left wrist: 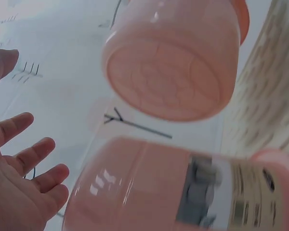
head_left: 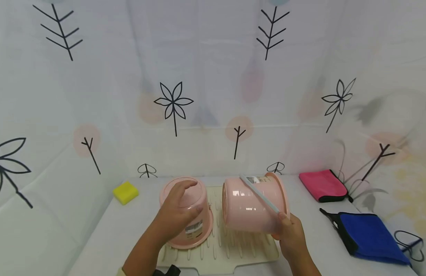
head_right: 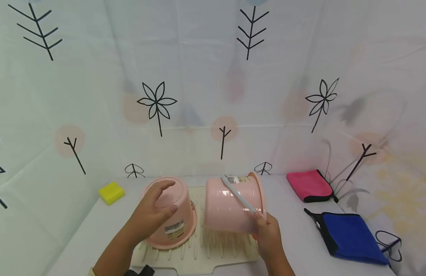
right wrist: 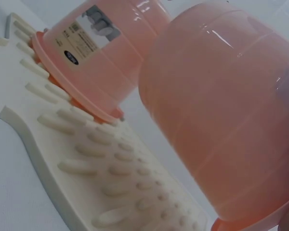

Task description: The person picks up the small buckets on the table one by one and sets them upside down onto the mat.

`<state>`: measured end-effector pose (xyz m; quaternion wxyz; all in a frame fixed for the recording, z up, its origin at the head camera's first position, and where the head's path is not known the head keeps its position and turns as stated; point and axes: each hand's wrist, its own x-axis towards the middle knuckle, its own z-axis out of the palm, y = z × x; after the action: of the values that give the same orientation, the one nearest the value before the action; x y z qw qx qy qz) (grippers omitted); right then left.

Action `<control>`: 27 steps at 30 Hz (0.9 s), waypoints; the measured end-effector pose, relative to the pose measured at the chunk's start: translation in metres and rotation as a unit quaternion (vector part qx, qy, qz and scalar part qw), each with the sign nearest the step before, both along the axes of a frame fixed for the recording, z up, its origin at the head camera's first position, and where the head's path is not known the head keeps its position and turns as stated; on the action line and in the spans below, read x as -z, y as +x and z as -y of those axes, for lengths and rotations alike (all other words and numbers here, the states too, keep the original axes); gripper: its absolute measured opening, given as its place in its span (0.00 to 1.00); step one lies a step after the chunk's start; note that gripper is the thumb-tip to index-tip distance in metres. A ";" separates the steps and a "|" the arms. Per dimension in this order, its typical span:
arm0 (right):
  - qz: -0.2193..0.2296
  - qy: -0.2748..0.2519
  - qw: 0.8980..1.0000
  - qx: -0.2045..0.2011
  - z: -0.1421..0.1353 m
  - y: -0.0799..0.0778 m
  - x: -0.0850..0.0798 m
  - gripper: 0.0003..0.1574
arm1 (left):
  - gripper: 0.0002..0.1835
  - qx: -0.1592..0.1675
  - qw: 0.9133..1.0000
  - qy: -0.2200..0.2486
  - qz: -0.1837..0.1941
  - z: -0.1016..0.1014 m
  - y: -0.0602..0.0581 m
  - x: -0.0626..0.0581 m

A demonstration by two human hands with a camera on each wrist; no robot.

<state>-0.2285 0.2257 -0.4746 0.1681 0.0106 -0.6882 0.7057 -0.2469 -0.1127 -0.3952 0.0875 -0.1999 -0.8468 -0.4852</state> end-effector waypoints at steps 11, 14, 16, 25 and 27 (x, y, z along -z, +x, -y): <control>0.014 -0.004 1.000 0.007 -0.003 0.002 -0.005 0.32 | 0.49 0.089 0.995 -0.041 0.030 -0.055 -0.001 0.003; 0.008 -0.008 1.000 0.010 -0.005 0.001 -0.005 0.34 | 0.54 0.098 0.993 -0.059 0.039 -0.065 -0.005 0.007; -0.002 -0.016 1.000 0.009 -0.006 0.001 -0.004 0.35 | 0.58 0.101 0.992 -0.069 0.041 -0.071 -0.009 0.011; -0.056 -0.076 0.995 -0.036 -0.012 0.003 0.001 0.22 | 0.73 0.114 0.989 -0.091 0.036 -0.084 -0.020 0.032; -0.066 -0.095 0.992 -0.052 -0.012 0.004 0.002 0.25 | 0.74 0.118 0.988 -0.090 0.037 -0.084 -0.020 0.035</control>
<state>-0.2244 0.2382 -0.4765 0.1763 0.0773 -0.6037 0.7737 -0.2666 -0.0282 -0.4300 -0.0199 -0.2878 -0.8600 -0.4210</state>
